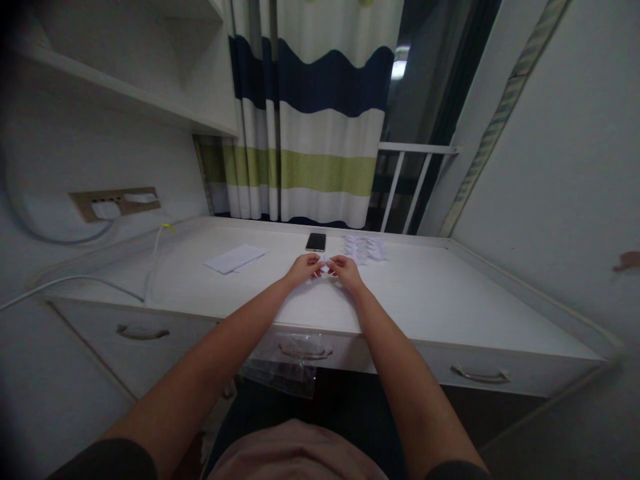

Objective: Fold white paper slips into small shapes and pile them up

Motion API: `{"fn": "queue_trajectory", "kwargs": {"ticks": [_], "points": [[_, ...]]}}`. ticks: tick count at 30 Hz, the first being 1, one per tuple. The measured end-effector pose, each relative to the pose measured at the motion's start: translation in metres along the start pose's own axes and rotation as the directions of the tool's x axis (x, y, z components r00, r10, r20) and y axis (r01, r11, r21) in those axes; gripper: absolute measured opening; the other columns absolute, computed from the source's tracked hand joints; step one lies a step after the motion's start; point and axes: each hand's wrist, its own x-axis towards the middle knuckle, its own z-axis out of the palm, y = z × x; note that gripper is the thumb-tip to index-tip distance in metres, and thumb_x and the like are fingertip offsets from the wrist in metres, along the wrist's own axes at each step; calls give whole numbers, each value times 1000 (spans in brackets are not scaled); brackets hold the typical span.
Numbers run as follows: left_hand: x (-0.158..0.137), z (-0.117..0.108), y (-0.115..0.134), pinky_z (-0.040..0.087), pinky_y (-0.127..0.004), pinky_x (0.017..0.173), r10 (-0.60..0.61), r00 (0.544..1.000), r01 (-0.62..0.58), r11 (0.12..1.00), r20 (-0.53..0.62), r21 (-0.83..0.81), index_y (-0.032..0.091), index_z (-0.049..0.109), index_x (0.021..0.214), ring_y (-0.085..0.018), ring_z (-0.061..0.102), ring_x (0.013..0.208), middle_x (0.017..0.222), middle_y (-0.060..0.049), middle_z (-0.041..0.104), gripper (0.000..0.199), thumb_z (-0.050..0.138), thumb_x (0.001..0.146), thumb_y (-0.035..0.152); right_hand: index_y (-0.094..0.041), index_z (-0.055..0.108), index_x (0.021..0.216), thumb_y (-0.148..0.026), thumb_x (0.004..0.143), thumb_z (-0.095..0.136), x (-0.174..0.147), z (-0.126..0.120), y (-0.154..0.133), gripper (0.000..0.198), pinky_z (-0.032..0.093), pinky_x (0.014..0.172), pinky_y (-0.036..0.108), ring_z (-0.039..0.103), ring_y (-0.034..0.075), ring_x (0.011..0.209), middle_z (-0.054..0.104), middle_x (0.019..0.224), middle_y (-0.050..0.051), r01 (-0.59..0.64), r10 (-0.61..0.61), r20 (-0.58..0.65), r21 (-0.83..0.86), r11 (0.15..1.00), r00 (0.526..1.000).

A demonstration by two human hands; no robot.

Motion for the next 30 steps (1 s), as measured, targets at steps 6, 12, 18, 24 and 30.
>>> {"fn": "queue_trajectory", "kwargs": {"ticks": [6,12,18,24,30], "points": [[0,0,0,39,-16,43,-18,1000,19,1000,10,-21,12,52,70,-6,53,44,55,2,57,16,61,74,25,-17,60,67,-51,55,68,0,0,1,37,44,50,25,57,14,53,59,53,1,7,-7,11,-22,1000,1000],[0,0,2,39,-15,43,-43,999,42,998,-7,-55,12,52,71,-7,55,45,55,1,58,16,59,76,26,-17,60,67,-50,57,66,0,0,0,36,44,51,25,57,14,54,60,54,1,1,-1,6,5,1000,1000],[-1,-1,0,38,-16,43,-17,1000,17,999,-12,-35,12,52,72,-7,55,46,59,1,58,15,57,77,26,-17,61,67,-47,58,66,0,0,1,32,44,51,24,57,14,58,61,60,2,22,-22,-6,-10,1000,1000],[-1,1,-4,37,-16,41,17,999,-21,996,48,88,12,54,69,-6,51,43,53,2,53,16,56,76,27,-17,63,69,-45,58,65,4,-1,3,30,41,48,24,52,12,54,61,61,2,81,-84,-40,-79,994,996],[-6,2,2,37,-15,39,52,999,-52,992,2,119,13,53,74,-8,56,47,64,1,56,19,59,74,31,-16,62,61,-46,57,65,3,-1,3,30,38,46,24,48,11,49,58,53,1,93,-97,-40,-95,991,994]]}}
